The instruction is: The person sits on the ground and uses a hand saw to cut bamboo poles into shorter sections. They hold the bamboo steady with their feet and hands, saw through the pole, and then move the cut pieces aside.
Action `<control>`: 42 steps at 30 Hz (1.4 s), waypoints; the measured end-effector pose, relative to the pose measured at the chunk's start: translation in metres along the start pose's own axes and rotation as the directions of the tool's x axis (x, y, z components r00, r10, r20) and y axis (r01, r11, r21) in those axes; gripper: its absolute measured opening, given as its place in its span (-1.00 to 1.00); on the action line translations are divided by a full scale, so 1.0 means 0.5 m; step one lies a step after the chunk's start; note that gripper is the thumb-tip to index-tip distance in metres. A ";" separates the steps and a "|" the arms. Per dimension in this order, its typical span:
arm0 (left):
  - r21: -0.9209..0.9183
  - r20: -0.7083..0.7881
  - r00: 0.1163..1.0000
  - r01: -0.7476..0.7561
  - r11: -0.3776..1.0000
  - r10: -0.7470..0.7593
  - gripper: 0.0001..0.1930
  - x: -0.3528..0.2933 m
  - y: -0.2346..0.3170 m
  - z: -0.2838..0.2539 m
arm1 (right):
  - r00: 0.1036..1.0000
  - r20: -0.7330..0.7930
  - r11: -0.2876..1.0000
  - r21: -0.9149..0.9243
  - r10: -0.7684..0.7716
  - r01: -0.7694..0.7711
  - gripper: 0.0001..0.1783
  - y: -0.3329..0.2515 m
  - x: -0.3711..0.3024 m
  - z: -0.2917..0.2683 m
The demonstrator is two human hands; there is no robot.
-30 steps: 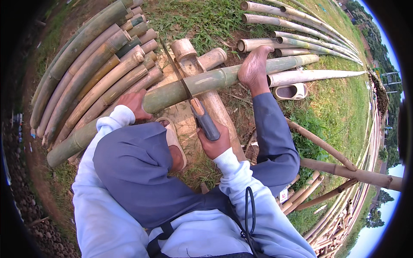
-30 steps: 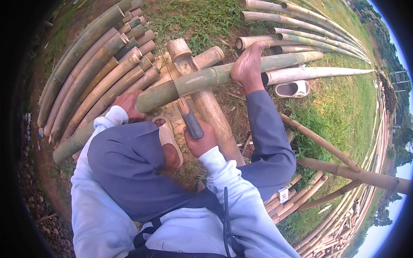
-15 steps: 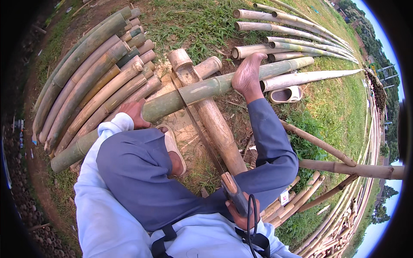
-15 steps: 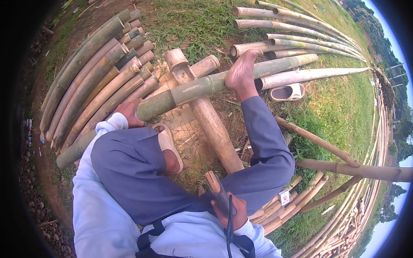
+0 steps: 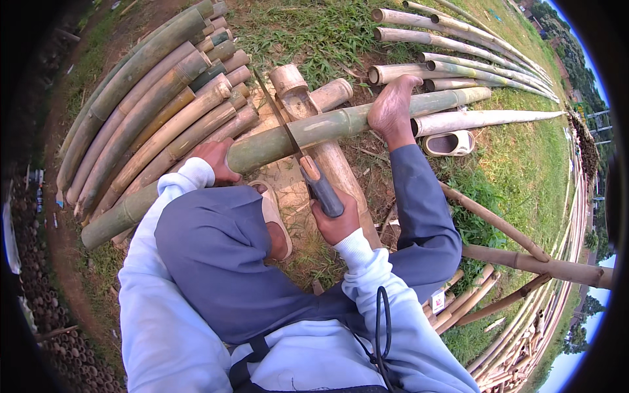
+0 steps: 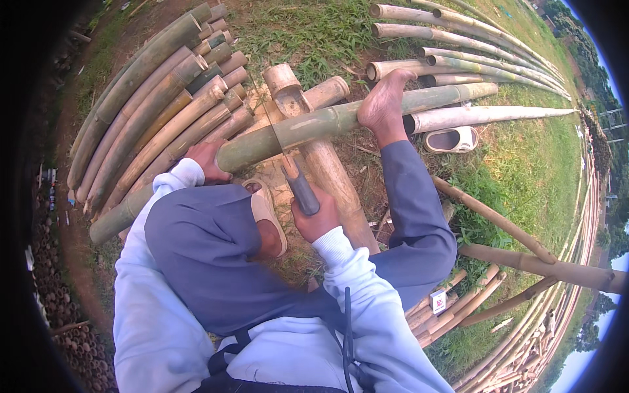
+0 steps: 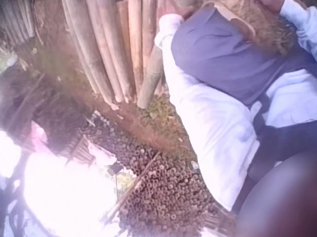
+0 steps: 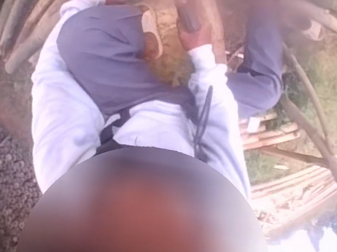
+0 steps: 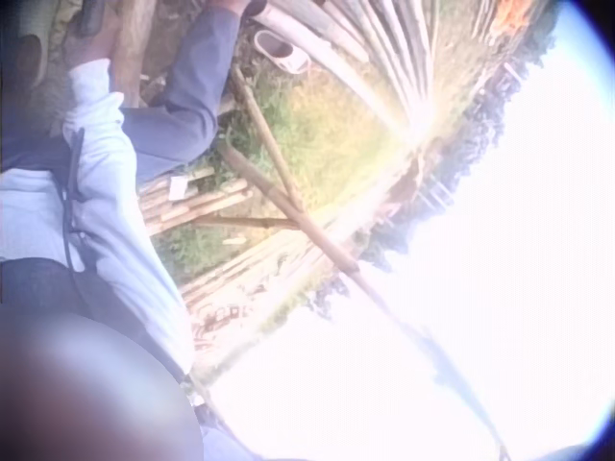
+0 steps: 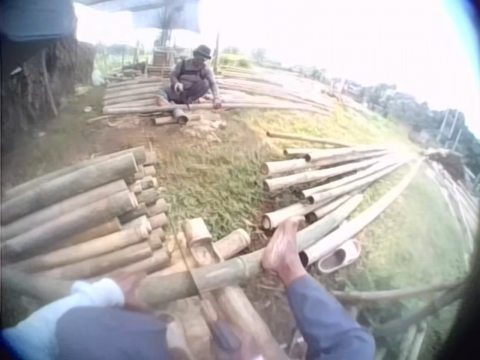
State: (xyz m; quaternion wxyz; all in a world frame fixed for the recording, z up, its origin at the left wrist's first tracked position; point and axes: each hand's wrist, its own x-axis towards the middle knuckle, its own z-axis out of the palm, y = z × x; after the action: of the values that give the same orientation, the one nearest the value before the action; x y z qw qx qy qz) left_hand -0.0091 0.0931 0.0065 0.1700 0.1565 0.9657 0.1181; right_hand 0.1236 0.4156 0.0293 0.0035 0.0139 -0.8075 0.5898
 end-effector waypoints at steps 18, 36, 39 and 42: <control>0.142 -0.163 0.986 0.051 0.989 -0.028 -0.63 -0.051 0.004 0.050 | 0.995 0.101 1.000 0.001 0.013 -0.013 -0.81 -0.008 -0.007 0.009; 0.119 -0.118 0.990 0.089 0.989 -0.075 -0.12 -0.050 0.048 0.009 | 0.996 -0.066 0.999 0.008 0.054 -0.053 -0.77 -0.080 -0.058 -0.031; 0.136 -0.013 0.986 0.166 0.977 -0.166 -0.12 -0.061 0.046 -0.007 | 0.991 -0.080 0.988 -0.104 0.105 -0.113 -0.79 -0.174 -0.156 -0.129; 0.112 -0.023 0.989 0.149 0.982 -0.147 -0.13 -0.048 0.041 0.015 | 0.985 -0.122 0.987 -0.089 0.123 -0.134 -0.77 -0.207 -0.221 -0.190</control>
State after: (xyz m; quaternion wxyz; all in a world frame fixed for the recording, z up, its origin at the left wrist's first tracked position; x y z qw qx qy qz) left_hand 0.0206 0.1050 0.0122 0.1621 0.0928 0.9811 0.0512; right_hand 0.2357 0.4766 0.1543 0.0129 -0.0726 -0.8327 0.5488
